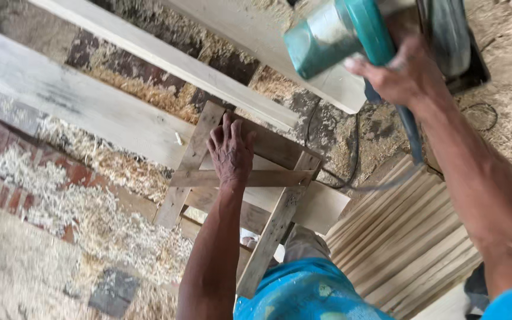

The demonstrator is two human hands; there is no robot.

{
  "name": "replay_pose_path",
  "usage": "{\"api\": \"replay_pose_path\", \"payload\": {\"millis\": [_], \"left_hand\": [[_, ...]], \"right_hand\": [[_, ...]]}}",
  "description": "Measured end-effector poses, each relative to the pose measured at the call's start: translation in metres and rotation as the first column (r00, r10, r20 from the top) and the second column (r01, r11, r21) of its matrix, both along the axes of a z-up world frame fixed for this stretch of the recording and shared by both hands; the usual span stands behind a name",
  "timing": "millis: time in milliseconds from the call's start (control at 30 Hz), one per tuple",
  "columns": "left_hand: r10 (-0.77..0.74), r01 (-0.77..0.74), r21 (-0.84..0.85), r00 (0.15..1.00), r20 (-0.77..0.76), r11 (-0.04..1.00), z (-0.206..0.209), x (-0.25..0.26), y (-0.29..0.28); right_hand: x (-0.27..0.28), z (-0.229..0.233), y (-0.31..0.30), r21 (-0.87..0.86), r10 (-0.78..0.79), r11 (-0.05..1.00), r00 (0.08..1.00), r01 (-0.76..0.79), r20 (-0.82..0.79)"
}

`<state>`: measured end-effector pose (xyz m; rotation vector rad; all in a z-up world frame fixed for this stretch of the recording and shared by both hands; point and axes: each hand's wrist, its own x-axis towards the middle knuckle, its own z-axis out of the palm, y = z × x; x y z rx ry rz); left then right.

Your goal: The person uses a circular saw to cut a wooden board supported by a wooden frame on the ground, uses a hammer to drive a nail into the wood, and continues cutting the board with the saw.

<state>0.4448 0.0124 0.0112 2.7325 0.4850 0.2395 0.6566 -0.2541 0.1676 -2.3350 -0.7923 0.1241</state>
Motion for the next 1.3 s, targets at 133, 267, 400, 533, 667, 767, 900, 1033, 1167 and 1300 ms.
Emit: {"api": "replay_pose_path", "payload": {"millis": [133,267,400,533,667,767,900,1033,1167,1300], "left_hand": [[0.000,0.000,-0.024,1.000,-0.008,1.000,-0.005,-0.006,0.003],[-0.011,0.011,-0.011,0.999,0.032,1.000,-0.012,-0.008,0.006],[-0.028,0.028,-0.012,1.000,0.009,1.000,-0.021,-0.019,0.004],[-0.070,0.080,-0.148,0.995,0.072,0.986,-0.017,-0.020,0.009],[-0.118,0.274,-0.315,0.892,0.436,0.909,-0.030,-0.083,0.011],[-0.047,0.199,-0.505,0.954,0.296,0.840,-0.026,-0.207,0.010],[0.034,0.023,-0.358,0.988,0.152,0.933,-0.019,-0.358,0.014],[0.079,-0.065,-0.340,0.996,0.028,0.938,-0.009,-0.460,0.001],[-0.104,0.123,-0.287,0.991,0.080,0.950,-0.003,-0.475,-0.007],[-0.162,0.136,-0.377,0.986,-0.037,0.916,0.002,-0.449,-0.007]], "right_hand": [[-0.073,0.032,-0.064,-0.054,-0.358,0.931,0.875,0.361,-0.326],[-0.174,0.042,-0.136,0.359,-0.158,0.652,0.583,0.668,-0.797],[-0.328,0.045,-0.177,0.341,-0.224,0.447,0.472,0.827,-0.853],[-0.449,0.059,-0.150,0.254,-0.428,0.332,0.385,0.909,-0.818],[-0.523,0.043,-0.131,0.117,-0.541,0.211,0.216,0.970,-0.813],[-0.565,0.002,-0.137,0.024,-0.452,0.167,0.098,0.986,-0.886],[-0.624,-0.055,-0.138,-0.075,-0.407,0.203,0.014,0.976,-0.913],[-0.664,-0.087,-0.138,-0.201,-0.405,0.316,-0.060,0.927,-0.913],[-0.707,-0.087,-0.133,-0.216,-0.458,0.465,0.025,0.858,-0.888],[-0.737,-0.055,-0.128,-0.146,-0.389,0.495,0.068,0.857,-0.919]]}}
